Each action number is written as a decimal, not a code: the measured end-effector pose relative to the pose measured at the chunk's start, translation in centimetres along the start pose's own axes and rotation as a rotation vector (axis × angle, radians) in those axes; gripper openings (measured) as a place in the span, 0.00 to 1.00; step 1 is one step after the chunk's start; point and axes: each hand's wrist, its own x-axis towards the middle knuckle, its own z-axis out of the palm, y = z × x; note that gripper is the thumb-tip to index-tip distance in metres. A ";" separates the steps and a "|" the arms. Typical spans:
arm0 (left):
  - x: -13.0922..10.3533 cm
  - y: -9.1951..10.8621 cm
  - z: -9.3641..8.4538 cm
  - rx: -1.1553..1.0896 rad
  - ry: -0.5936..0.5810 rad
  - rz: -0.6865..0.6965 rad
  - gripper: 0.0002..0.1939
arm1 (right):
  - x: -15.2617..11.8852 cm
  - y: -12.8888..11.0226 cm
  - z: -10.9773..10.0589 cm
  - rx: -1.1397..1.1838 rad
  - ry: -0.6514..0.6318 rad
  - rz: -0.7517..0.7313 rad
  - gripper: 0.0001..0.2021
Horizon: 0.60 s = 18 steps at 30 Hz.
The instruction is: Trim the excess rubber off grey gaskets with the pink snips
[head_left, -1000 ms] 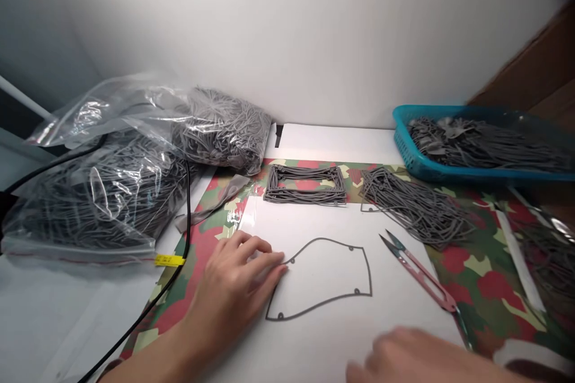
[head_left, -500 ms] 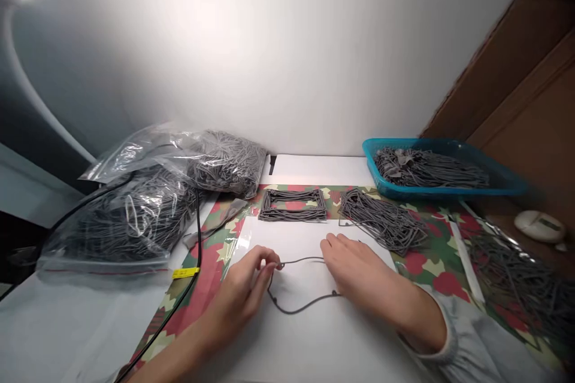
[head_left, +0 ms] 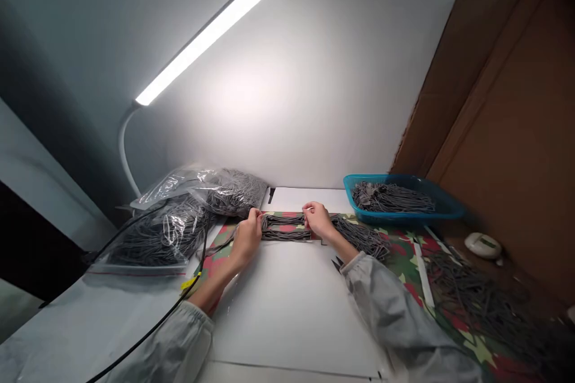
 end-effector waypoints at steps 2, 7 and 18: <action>0.7 0.3 -0.4 0.101 0.003 -0.007 0.17 | 1.0 0.0 0.1 -0.067 0.034 0.040 0.15; 1.8 0.9 -0.8 0.315 -0.036 0.000 0.17 | 2.0 -0.4 0.4 -0.309 0.030 0.070 0.15; 2.0 1.0 -1.5 0.463 -0.047 0.056 0.17 | 1.5 -0.3 0.1 -0.850 0.041 -0.139 0.15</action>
